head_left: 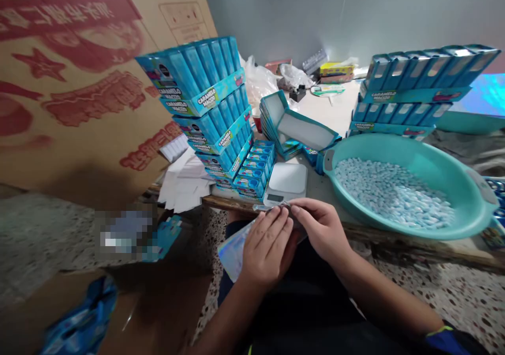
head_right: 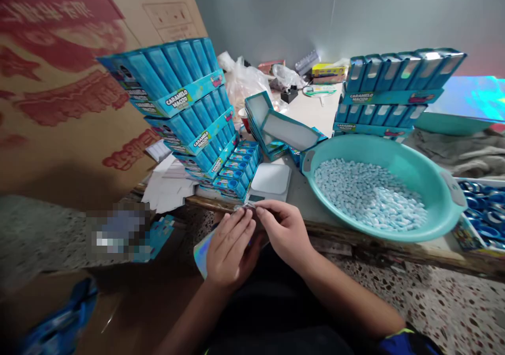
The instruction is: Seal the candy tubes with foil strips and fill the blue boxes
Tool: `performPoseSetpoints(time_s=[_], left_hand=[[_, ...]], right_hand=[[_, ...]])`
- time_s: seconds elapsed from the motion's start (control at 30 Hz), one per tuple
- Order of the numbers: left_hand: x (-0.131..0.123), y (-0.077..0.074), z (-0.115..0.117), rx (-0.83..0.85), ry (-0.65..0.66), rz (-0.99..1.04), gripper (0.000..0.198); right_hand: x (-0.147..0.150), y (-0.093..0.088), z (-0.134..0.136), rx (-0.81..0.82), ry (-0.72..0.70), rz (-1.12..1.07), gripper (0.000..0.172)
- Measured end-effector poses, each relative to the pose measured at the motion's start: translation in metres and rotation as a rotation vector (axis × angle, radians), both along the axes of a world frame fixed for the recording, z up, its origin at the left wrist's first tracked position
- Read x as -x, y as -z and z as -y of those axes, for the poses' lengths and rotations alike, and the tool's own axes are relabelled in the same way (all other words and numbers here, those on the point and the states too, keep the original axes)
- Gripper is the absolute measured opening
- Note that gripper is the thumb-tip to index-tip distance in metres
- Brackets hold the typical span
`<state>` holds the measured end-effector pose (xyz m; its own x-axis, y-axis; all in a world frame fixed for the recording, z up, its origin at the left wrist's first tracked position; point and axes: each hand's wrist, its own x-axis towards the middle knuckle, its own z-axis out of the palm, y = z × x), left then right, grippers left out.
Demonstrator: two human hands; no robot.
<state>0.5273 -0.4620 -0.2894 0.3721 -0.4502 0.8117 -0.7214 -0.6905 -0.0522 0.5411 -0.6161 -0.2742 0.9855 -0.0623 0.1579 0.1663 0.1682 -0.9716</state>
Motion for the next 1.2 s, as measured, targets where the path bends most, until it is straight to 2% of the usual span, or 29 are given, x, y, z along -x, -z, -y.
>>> performPoseSetpoints(time_s=[0.07, 0.2, 0.37, 0.5, 0.6, 0.7, 0.8, 0.9, 1.0, 1.13, 1.17, 1.2], left_hand=[[-0.001, 0.000, 0.002, 0.105, 0.008, -0.063, 0.049], [-0.008, -0.004, 0.001, 0.373, -0.059, -0.187, 0.042], [-0.027, -0.009, -0.001, 0.582, -0.056, -0.343, 0.033], [-0.039, -0.007, 0.004, 0.741, -0.093, -0.447, 0.026], [-0.040, -0.004, 0.004, 0.738, 0.041, -0.407, 0.017], [-0.034, -0.003, 0.001, 0.690, 0.236, -0.305, 0.025], [-0.028, -0.010, 0.000, 0.765, 0.352, -0.335, 0.032], [-0.027, -0.025, 0.001, 0.959, 0.428, -0.459, 0.027], [-0.035, -0.036, -0.001, 1.123, 0.451, -0.569, 0.023], [-0.052, -0.037, -0.007, 1.247, 0.358, -0.714, 0.022], [-0.056, -0.035, -0.009, 1.268, 0.326, -0.763, 0.024], [-0.059, -0.034, -0.011, 1.286, 0.301, -0.814, 0.025]], right_hand=[[-0.003, 0.000, -0.001, 0.010, -0.038, 0.005, 0.019], [-0.007, 0.000, -0.004, 0.014, -0.074, 0.004, 0.021], [-0.010, -0.001, -0.012, 0.010, -0.003, 0.030, 0.020], [-0.015, 0.003, -0.016, -0.006, 0.036, 0.017, 0.018], [-0.023, 0.006, -0.017, -0.015, 0.059, -0.017, 0.018], [-0.029, 0.005, -0.015, -0.006, 0.118, -0.046, 0.018], [-0.034, -0.001, -0.009, 0.032, 0.187, -0.048, 0.018], [-0.039, -0.011, 0.008, 0.089, 0.347, 0.001, 0.017], [-0.041, -0.025, 0.036, 0.112, 0.608, 0.113, 0.014], [-0.038, -0.041, 0.089, 0.225, 1.028, 0.367, 0.012], [-0.036, -0.041, 0.106, 0.290, 1.115, 0.416, 0.014], [-0.034, -0.039, 0.125, 0.378, 1.141, 0.424, 0.018]])
